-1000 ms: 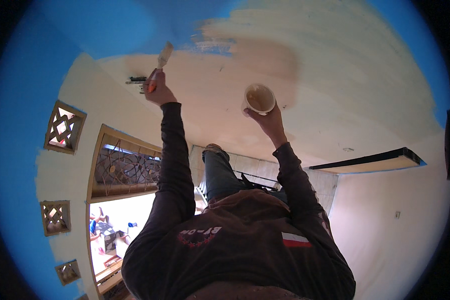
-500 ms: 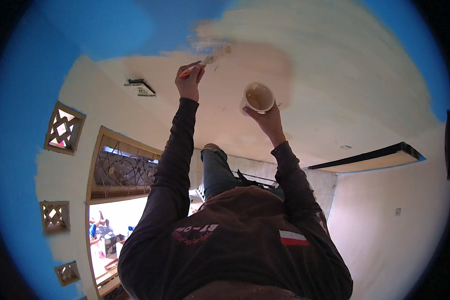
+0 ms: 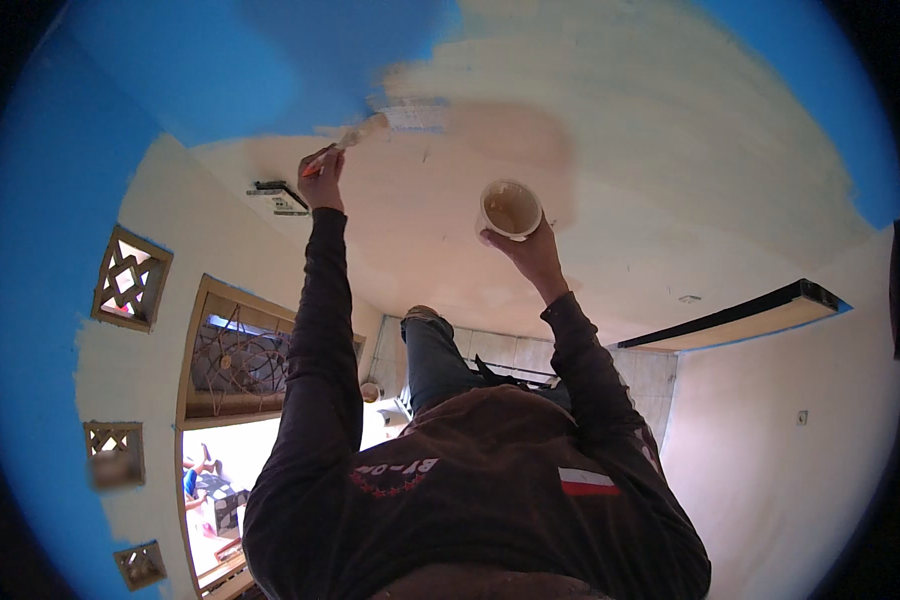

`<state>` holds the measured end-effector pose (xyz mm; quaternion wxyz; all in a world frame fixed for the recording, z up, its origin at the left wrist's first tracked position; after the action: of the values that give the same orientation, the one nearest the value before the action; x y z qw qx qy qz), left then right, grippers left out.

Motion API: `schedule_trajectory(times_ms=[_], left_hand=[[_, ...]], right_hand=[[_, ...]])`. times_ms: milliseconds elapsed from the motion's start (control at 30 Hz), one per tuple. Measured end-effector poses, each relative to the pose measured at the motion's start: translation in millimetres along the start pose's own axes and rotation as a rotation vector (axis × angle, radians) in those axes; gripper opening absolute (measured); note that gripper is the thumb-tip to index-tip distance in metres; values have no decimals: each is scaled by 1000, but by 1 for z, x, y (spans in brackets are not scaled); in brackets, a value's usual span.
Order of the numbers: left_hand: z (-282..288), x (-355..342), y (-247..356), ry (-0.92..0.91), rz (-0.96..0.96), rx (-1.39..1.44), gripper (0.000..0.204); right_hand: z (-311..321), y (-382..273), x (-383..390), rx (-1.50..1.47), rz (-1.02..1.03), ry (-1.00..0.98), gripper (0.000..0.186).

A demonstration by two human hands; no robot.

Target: The person paints a ceiling white using a paintbrush and a small cup of paint. They repeatedly dip the brush into the cup and apply paint to the ceiling surface in broad strokes.

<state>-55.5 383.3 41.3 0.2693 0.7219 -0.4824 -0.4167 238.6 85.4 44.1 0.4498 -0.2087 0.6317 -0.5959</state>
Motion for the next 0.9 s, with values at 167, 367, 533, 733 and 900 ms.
schedule_trajectory(times_ms=[167,367,533,733,900], left_hand=[[41,-35,13,62,-140,-38,14],[60,-43,37,240,-311,-113,13],[40,-4,55,382,-422,-212,12],[-41,81,31,136,-90,70,12],[-86,92,2,-16,43,73,12]], right_hand=[[-1,2,-8,59,11,-21,80],[1,2,-6,48,32,7,78],[5,4,2,14,-15,-12,78],[10,15,7,16,-21,13,77],[17,1,18,57,-51,12,74]])
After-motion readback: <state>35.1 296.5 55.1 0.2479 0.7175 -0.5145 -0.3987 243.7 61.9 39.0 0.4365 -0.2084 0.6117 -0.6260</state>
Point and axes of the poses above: each hand's wrist, its own x-axis away from the middle knuckle, its own z-axis out of the back of the hand, y = z × x, the point moved 6 cm from there along -x, towards the middle knuckle, and after that the axes turned 4 degrees about y, right-handed, at the moved point
